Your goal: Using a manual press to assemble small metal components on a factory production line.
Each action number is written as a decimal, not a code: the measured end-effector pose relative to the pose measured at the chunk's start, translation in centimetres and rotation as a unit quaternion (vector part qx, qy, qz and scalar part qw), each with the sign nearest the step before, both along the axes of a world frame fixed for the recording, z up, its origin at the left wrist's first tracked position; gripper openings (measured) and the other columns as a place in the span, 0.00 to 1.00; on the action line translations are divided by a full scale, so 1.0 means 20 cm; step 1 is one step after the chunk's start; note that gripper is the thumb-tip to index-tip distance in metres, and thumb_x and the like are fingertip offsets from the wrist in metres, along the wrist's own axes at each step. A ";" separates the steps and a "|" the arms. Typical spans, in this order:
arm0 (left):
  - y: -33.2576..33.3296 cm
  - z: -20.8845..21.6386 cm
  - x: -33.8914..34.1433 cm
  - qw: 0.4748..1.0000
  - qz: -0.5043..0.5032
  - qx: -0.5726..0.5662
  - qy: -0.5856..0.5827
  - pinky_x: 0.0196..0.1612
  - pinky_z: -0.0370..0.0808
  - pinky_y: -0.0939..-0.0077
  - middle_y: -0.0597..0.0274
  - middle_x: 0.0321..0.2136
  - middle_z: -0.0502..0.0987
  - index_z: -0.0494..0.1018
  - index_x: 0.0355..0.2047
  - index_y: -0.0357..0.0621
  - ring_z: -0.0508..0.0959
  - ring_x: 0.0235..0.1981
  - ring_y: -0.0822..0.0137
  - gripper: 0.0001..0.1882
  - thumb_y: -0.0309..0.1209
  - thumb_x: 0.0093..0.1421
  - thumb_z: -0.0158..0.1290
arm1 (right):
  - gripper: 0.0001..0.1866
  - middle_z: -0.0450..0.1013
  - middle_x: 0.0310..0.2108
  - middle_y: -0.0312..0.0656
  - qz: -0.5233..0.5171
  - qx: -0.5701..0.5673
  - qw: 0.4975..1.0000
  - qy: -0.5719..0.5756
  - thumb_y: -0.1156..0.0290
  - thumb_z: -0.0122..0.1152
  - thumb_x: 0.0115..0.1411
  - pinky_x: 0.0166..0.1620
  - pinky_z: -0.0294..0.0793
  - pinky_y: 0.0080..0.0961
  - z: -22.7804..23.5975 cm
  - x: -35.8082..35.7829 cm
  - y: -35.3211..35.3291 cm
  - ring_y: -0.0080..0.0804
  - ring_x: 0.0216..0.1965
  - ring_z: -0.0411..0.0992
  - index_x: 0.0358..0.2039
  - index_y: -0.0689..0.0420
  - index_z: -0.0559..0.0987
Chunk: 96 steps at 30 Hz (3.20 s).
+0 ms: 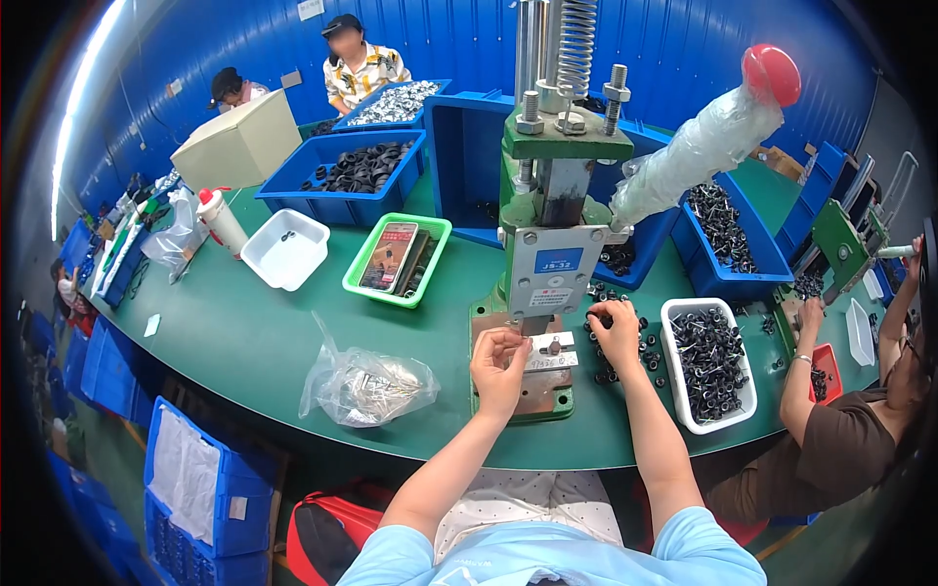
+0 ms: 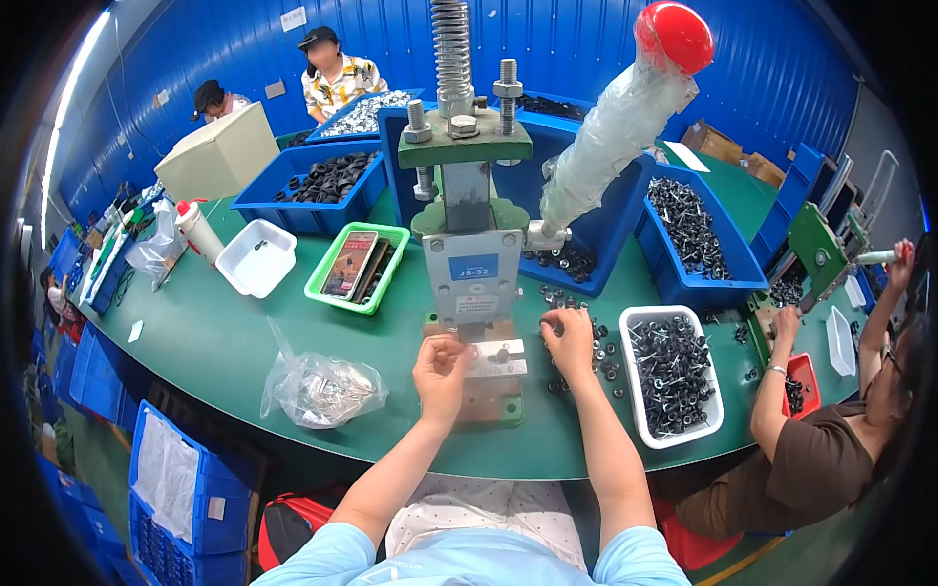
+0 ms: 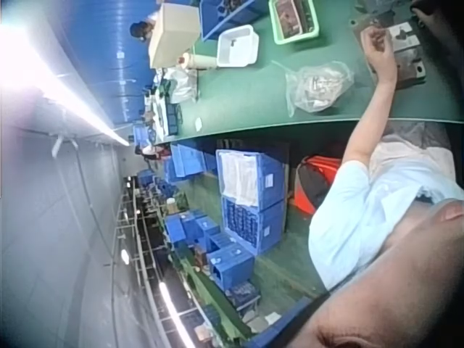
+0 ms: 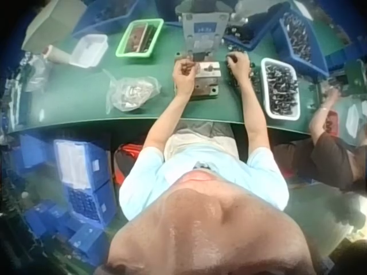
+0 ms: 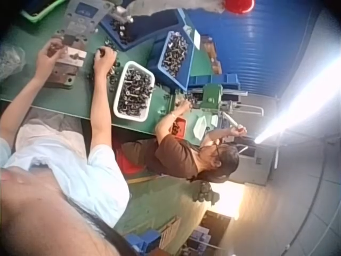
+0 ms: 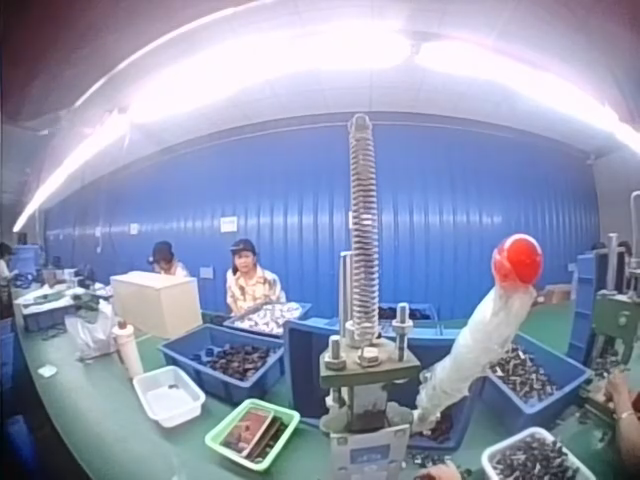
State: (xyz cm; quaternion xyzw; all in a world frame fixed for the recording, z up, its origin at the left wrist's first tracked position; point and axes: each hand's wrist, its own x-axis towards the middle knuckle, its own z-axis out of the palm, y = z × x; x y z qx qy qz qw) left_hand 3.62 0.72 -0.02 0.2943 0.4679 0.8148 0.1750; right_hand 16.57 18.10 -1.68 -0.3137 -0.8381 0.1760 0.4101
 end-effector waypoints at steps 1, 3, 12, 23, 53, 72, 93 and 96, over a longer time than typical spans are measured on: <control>0.00 0.00 0.00 1.000 -0.002 0.006 0.001 0.38 0.72 0.83 0.65 0.37 0.69 0.68 0.29 0.38 0.74 0.34 0.77 0.08 0.17 0.52 0.57 | 0.06 0.71 0.24 0.40 0.001 0.000 1.000 0.000 0.77 0.64 0.45 0.37 0.67 0.31 0.00 0.00 0.00 0.37 0.31 0.66 0.26 0.58 0.77; 0.00 0.00 0.00 1.000 -0.005 0.012 0.001 0.38 0.72 0.83 0.66 0.37 0.69 0.68 0.29 0.38 0.74 0.33 0.77 0.09 0.17 0.52 0.58 | 0.06 0.71 0.24 0.40 -0.001 0.004 1.000 -0.002 0.77 0.64 0.45 0.37 0.67 0.31 0.00 0.00 0.00 0.37 0.31 0.66 0.26 0.58 0.77; 0.00 -0.01 0.00 0.999 -0.016 0.039 -0.021 0.38 0.72 0.84 0.66 0.36 0.69 0.68 0.30 0.38 0.74 0.34 0.77 0.09 0.16 0.52 0.57 | 0.06 0.73 0.26 0.40 -0.004 -0.002 1.000 0.009 0.78 0.64 0.45 0.38 0.68 0.31 0.04 0.00 -0.02 0.37 0.32 0.67 0.26 0.58 0.78; -0.10 -0.06 -0.06 0.999 0.015 -0.038 0.030 0.40 0.74 0.80 0.63 0.33 0.73 0.68 0.34 0.36 0.76 0.36 0.73 0.06 0.16 0.56 0.50 | 0.07 0.75 0.30 0.39 0.163 -0.133 0.974 0.084 0.79 0.64 0.47 0.32 0.72 0.21 0.15 -0.13 -0.43 0.28 0.30 0.74 0.30 0.58 0.80; -0.03 -0.04 -0.10 0.957 0.023 -0.218 0.188 0.26 0.67 0.86 0.68 0.29 0.72 0.73 0.31 0.38 0.69 0.24 0.81 0.08 0.21 0.51 0.60 | 0.14 0.76 0.38 0.43 0.154 -0.224 0.956 0.110 0.76 0.61 0.54 0.46 0.73 0.26 0.20 -0.10 -0.33 0.31 0.42 0.74 0.42 0.63 0.76; 0.00 -0.03 -0.22 0.960 -0.180 -0.213 0.034 0.30 0.70 0.87 0.69 0.26 0.75 0.73 0.35 0.36 0.71 0.26 0.81 0.10 0.21 0.52 0.58 | 0.14 0.79 0.33 0.45 0.209 -0.375 0.903 0.022 0.81 0.61 0.49 0.33 0.76 0.22 0.35 -0.21 -0.28 0.25 0.33 0.76 0.39 0.67 0.78; -0.05 -0.02 -0.09 0.976 0.012 -0.119 0.181 0.24 0.65 0.85 0.65 0.25 0.70 0.78 0.32 0.39 0.67 0.23 0.78 0.06 0.25 0.53 0.59 | 0.10 0.78 0.35 0.42 0.194 -0.337 0.916 0.100 0.77 0.58 0.53 0.46 0.72 0.21 0.42 0.03 -0.20 0.25 0.39 0.76 0.37 0.63 0.79; -0.05 -0.04 -0.12 0.967 0.025 -0.119 0.223 0.27 0.65 0.88 0.66 0.27 0.69 0.78 0.34 0.36 0.67 0.26 0.80 0.06 0.24 0.55 0.57 | 0.10 0.77 0.35 0.41 0.195 -0.336 0.917 0.092 0.78 0.60 0.55 0.41 0.73 0.18 0.40 0.05 -0.21 0.21 0.36 0.74 0.39 0.64 0.77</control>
